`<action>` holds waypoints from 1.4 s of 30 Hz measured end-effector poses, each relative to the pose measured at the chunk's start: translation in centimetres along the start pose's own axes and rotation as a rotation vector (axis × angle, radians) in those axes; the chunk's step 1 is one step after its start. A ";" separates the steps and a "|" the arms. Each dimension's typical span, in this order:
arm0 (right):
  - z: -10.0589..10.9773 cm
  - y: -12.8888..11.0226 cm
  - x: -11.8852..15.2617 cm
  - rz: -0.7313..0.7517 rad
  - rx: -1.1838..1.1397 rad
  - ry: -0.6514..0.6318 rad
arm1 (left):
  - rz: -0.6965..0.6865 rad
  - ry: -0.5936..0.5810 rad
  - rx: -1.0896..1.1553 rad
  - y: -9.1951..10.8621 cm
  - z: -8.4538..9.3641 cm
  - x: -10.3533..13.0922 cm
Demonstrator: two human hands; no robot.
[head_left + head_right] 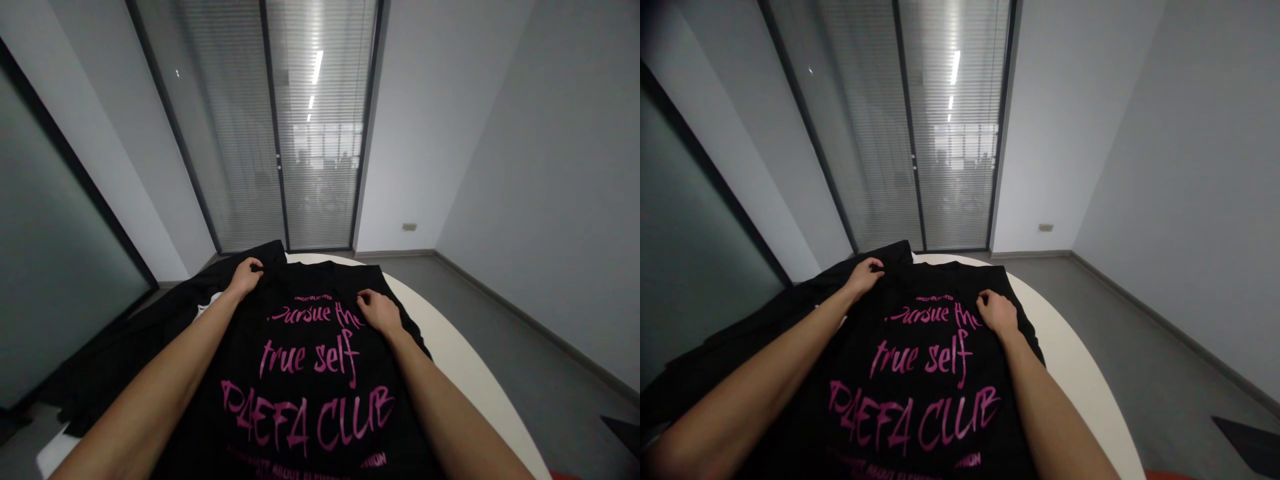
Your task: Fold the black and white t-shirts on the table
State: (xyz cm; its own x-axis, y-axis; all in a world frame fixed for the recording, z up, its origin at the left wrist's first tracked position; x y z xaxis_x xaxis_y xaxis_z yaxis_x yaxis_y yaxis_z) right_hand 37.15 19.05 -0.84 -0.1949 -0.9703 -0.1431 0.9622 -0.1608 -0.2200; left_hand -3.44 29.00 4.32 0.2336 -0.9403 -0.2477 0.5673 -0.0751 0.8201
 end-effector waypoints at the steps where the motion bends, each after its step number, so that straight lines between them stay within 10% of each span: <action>1: 0.0 0.0 0.1 0.000 0.001 -0.001 | -0.012 0.008 -0.008 0.2 0.5 -0.5; 13: 0.1 -0.2 0.6 0.027 -0.016 0.015 | -0.047 -0.263 -0.106 -1.3 0.4 -1.7; 23: 1.5 2.5 -0.4 -0.134 -0.075 0.213 | -0.104 -0.214 -0.240 -2.5 0.8 0.0; 28: 1.0 6.6 -1.9 -0.349 0.043 0.045 | -0.008 -0.232 -0.303 -4.3 2.1 0.7; 34: 0.9 7.5 -4.3 -0.287 -0.008 -0.063 | -0.052 -0.301 -0.327 -4.0 2.1 1.4; 42: 2.4 7.7 -4.5 -0.243 0.043 0.129 | -0.156 -0.126 -0.427 -3.8 1.6 2.7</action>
State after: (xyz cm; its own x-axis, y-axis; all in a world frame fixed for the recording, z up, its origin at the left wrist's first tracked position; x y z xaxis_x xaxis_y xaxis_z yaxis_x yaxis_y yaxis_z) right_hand 45.89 21.75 0.48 -0.4409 -0.8719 -0.2129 0.8909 -0.3962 -0.2221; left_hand -6.26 26.21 1.38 0.0372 -0.9635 -0.2651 0.8685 -0.1001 0.4855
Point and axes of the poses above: each hand's wrist, its own x-axis away from the middle knuckle, its own z-axis out of the back of the hand, y = z × x, the point moved 7 cm from there along -x, towards the middle knuckle, and after that the axes turned 9 degrees about x, right-handed, at the moved point
